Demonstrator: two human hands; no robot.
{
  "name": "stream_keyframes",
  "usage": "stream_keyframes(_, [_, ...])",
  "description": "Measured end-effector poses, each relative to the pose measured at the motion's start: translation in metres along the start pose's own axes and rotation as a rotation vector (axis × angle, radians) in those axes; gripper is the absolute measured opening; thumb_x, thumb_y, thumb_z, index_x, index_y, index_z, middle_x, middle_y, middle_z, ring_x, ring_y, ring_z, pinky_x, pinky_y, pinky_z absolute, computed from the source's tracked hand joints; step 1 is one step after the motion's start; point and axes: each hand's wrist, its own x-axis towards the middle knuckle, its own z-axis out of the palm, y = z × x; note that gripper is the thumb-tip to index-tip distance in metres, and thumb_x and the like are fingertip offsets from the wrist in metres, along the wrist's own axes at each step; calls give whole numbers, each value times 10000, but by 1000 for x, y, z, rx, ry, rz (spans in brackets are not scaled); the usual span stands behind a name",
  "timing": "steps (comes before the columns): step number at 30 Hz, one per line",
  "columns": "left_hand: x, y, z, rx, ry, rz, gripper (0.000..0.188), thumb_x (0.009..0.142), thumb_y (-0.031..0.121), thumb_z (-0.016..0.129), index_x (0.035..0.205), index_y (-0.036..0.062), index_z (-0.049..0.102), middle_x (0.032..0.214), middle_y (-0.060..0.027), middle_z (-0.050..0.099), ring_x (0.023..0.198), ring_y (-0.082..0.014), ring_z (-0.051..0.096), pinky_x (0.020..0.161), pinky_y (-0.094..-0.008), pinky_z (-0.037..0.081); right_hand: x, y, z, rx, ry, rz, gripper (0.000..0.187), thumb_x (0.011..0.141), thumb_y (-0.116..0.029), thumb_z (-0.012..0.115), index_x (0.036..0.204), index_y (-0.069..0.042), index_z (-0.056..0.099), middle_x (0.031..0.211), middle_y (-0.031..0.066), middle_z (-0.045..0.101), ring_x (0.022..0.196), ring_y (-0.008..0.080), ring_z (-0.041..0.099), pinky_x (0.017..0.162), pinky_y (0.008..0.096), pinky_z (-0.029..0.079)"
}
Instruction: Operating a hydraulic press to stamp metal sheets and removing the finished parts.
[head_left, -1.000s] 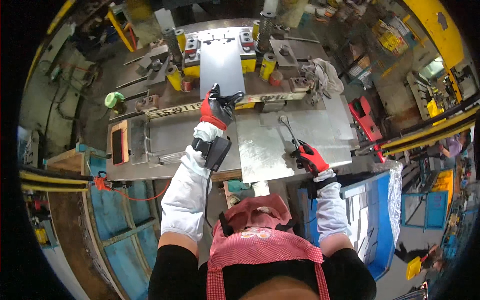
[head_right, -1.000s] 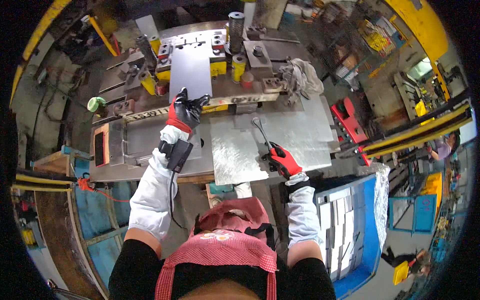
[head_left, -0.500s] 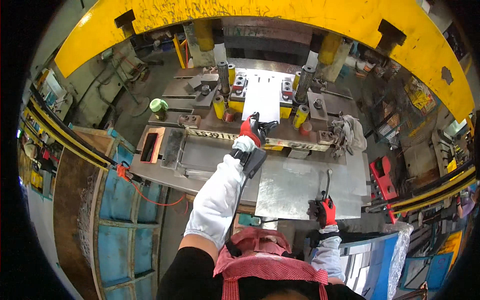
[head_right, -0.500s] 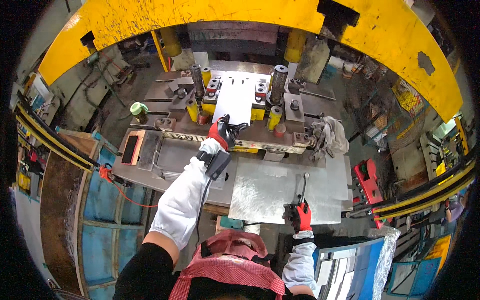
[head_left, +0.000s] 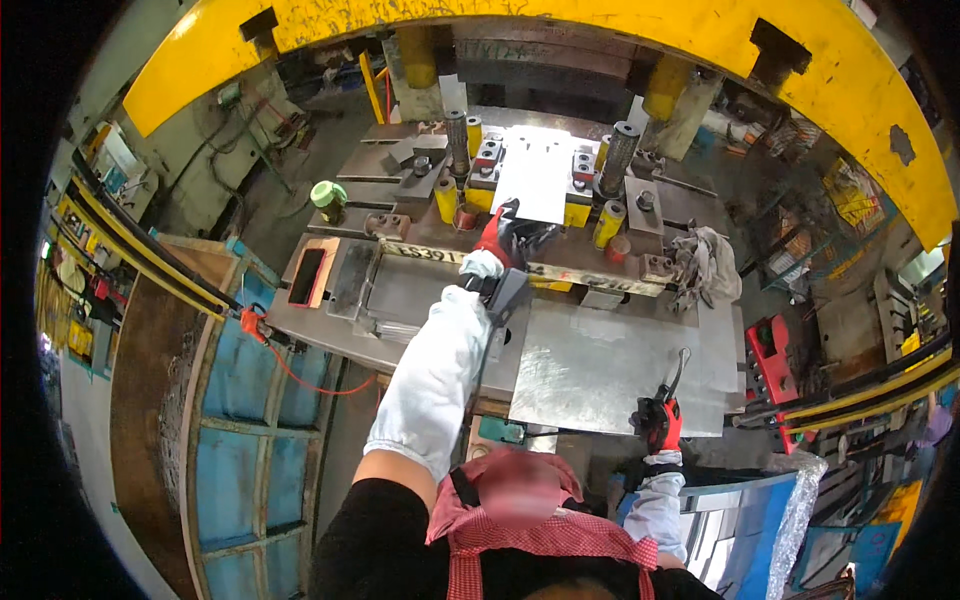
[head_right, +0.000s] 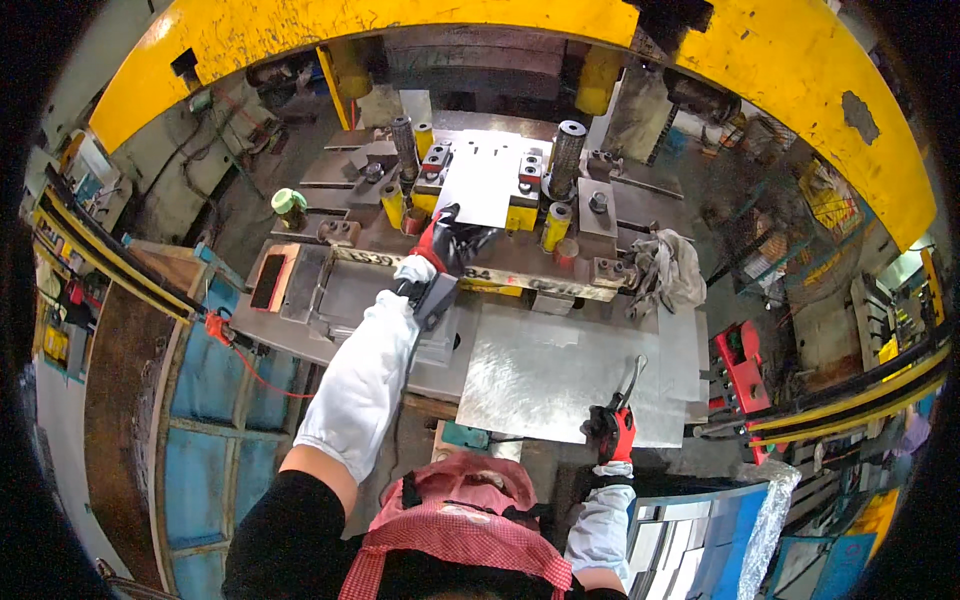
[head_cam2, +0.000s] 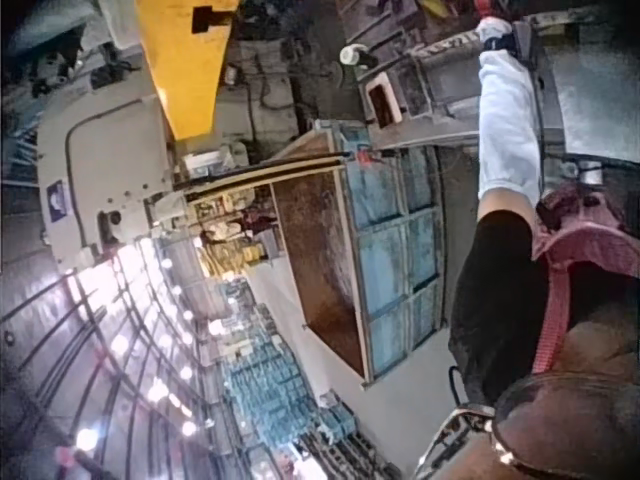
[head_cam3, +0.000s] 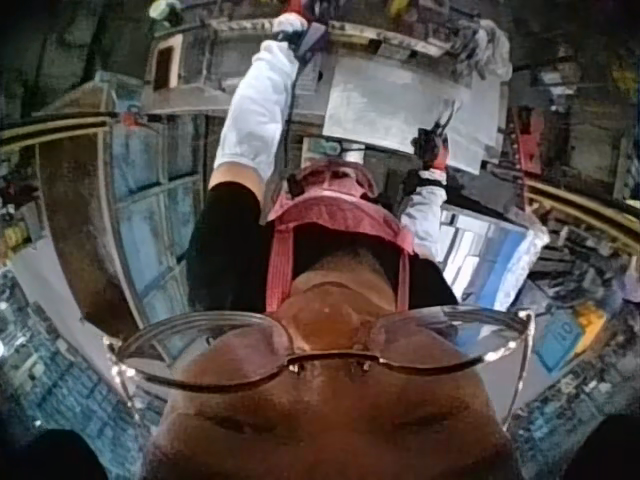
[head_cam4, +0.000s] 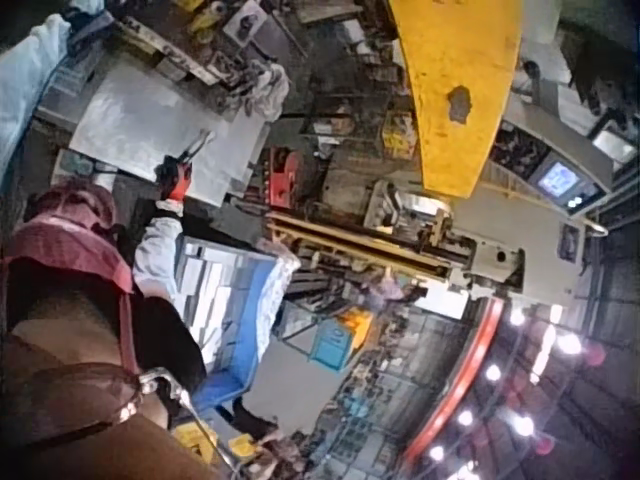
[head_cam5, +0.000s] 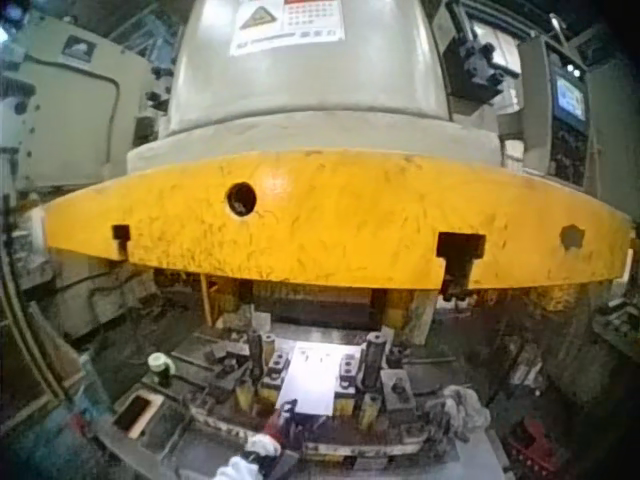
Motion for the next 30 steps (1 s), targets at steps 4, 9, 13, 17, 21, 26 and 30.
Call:
stream_keyframes(4, [-91,-24,2,637,409,278,409,859,281,513,1194,51,461,1019,-132,578,810,-249,589,730,-358,488,-15,-22,18,-55,213,103,372,856,-313,502,1197,-193,417,828,126,555,535,240,516,499,377,450])
stream_keyframes(9, [-231,-67,-71,1286,766,492,329,851,230,534,1136,66,535,928,-56,617,739,-133,593,645,-260,481,-8,-12,-14,-37,4,125,414,852,-373,472,1225,-208,400,971,153,561,654,282,571,557,427,482])
stream_keyframes(13, [-273,-65,-130,2577,828,179,496,775,250,513,1254,175,412,1327,-98,362,1244,-305,295,922,-457,353,-7,-8,-14,12,28,146,437,841,-362,487,1243,-217,391,963,152,564,650,291,565,598,451,491])
stream_keyframes(17, [-262,-62,-132,2648,827,-121,571,751,267,519,1290,198,345,1396,-76,238,1296,-331,150,947,-505,309,0,-2,-19,-39,46,127,462,830,-384,488,1249,-220,385,939,151,571,631,299,570,591,458,492])
stream_keyframes(21, [-259,-57,-120,2634,794,-260,613,738,281,538,1306,210,318,1412,-72,201,1291,-337,177,948,-507,312,-7,-13,4,-13,159,83,406,842,-328,489,1200,-153,417,852,158,563,514,248,528,489,381,468])
stream_keyframes(26, [-252,-52,-111,2552,779,-405,590,752,281,539,1301,229,329,1407,-88,205,1271,-386,197,969,-514,295,-10,-17,1,-12,104,84,402,806,-301,535,1174,-182,425,856,156,566,545,258,537,483,399,469])
stream_keyframes(30, [-252,-44,-118,2512,777,-447,567,760,274,510,1298,225,338,1396,-98,236,1265,-376,223,994,-438,301,-3,-9,-2,-24,109,68,381,813,-321,519,1157,-179,436,904,161,577,569,267,560,494,412,488])
